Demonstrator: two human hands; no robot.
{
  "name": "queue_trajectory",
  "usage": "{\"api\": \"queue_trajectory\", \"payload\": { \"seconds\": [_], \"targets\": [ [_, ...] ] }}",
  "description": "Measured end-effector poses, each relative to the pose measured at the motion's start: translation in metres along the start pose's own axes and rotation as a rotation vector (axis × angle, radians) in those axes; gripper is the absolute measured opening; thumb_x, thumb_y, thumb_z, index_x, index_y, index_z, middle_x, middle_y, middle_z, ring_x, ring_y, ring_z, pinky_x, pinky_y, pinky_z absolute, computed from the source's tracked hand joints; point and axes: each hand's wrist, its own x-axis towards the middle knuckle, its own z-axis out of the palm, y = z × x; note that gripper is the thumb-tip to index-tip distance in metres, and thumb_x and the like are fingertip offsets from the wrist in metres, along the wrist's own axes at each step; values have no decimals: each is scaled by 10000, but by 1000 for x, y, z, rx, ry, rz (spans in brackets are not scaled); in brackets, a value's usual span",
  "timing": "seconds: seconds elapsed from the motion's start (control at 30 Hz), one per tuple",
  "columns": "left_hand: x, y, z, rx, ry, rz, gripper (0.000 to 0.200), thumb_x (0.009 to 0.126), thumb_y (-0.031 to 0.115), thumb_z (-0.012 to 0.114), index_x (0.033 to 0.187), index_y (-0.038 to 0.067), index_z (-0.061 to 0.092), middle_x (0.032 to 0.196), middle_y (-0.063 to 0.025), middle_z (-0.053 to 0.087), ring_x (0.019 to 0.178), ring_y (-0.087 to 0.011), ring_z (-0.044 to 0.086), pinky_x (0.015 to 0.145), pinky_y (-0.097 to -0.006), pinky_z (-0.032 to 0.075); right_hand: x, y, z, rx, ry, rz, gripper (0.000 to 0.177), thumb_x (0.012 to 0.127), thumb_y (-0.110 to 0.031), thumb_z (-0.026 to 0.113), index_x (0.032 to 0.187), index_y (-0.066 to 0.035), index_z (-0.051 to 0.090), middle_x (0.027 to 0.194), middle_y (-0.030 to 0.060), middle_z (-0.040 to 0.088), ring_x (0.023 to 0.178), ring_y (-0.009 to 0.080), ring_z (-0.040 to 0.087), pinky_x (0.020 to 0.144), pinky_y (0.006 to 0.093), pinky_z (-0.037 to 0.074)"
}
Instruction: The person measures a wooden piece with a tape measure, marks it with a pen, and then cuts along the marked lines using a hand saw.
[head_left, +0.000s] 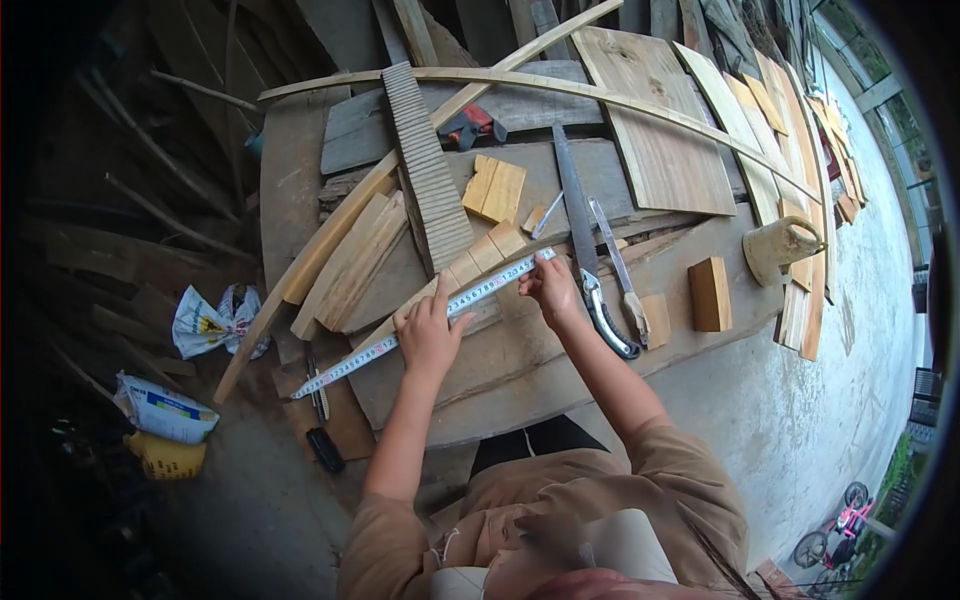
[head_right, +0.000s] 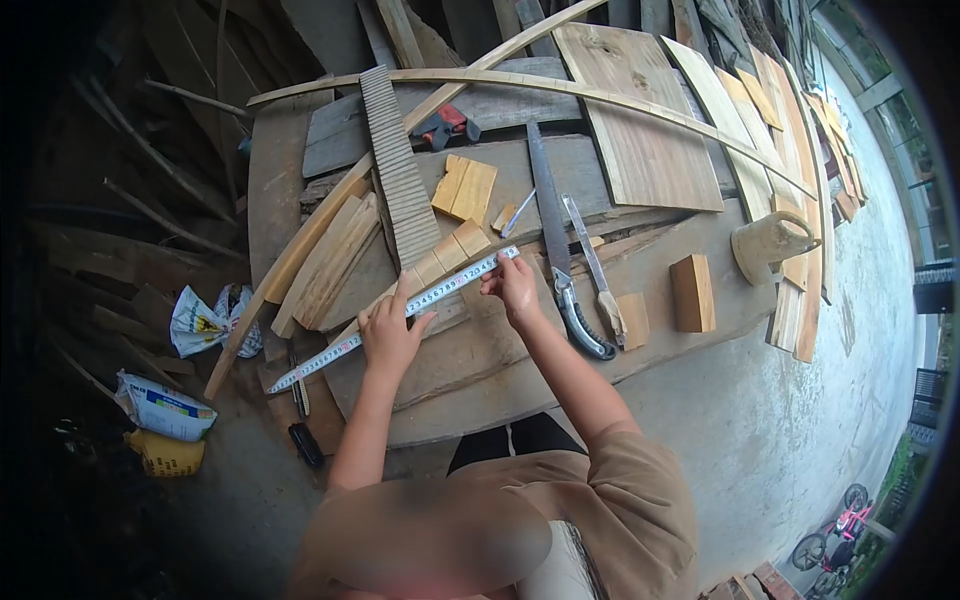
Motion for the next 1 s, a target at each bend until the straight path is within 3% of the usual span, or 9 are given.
{"api": "queue_trajectory", "payload": {
  "seconds": [0.07,0.13,0.2,0.33,0.53,0.67,0.83,0.93,1.0],
  "targets": [
    [-2,-5,-2,-42,28,-38,562,702,382,646,1139,58,505,729,-76,557,717,-222,540,739,-361,321,3,2,-2,-20,1,-18,227,892,-249,401,857,-28,443,668,90,553,474,156,536,483,265,460],
    [-3,-11,5,-113,97,-28,455,716,338,650,1054,48,562,659,-72,561,639,-224,537,703,-347,334,11,3,-3,-67,-129,-41,227,892,-245,403,856,-25,444,661,88,549,477,157,537,485,262,458],
    [-5,-10,4,-138,9,-204,382,736,304,637,1000,32,587,623,-68,564,583,-208,530,679,-330,341,19,6,-8,-48,-115,-36,229,896,-244,398,862,-24,453,663,84,542,477,157,536,484,258,454],
    [0,-13,13,-206,31,-172,327,737,271,640,949,26,596,553,-62,518,533,-229,507,630,-336,365,27,2,-11,12,-140,-77,242,903,-249,390,867,-25,475,674,77,530,469,154,527,471,252,450],
    [10,-28,4,-163,54,-73,306,711,229,667,919,15,598,549,-77,518,516,-243,498,580,-339,357,31,-8,-14,-33,-113,-91,262,896,-284,421,839,-35,476,658,59,523,478,134,512,470,231,435],
    [11,-39,-1,-273,-7,-212,333,690,231,685,932,17,603,528,-84,492,500,-245,466,576,-339,367,35,-8,-14,-118,-190,-112,272,877,-283,475,819,-17,479,635,53,515,458,122,500,450,226,417],
    [13,-36,-1,-295,0,-193,354,685,234,692,950,17,603,519,-85,484,490,-242,456,571,-338,373,39,-17,-12,-149,-162,-65,237,870,-258,494,850,-22,486,652,48,525,481,120,517,480,227,443],
    [14,-33,0,-366,-59,-331,348,683,238,694,941,22,607,512,-75,483,485,-232,460,577,-334,363,46,-17,-17,-224,-210,-109,214,864,-230,508,876,-16,492,677,42,531,512,114,528,513,229,453],
    [13,-35,2,-244,53,-184,341,680,248,696,926,28,612,504,-56,483,482,-216,466,584,-323,346,45,-23,-14,-205,-219,-76,196,858,-204,519,897,-13,497,692,35,534,530,108,530,537,230,456]
  ]
}}
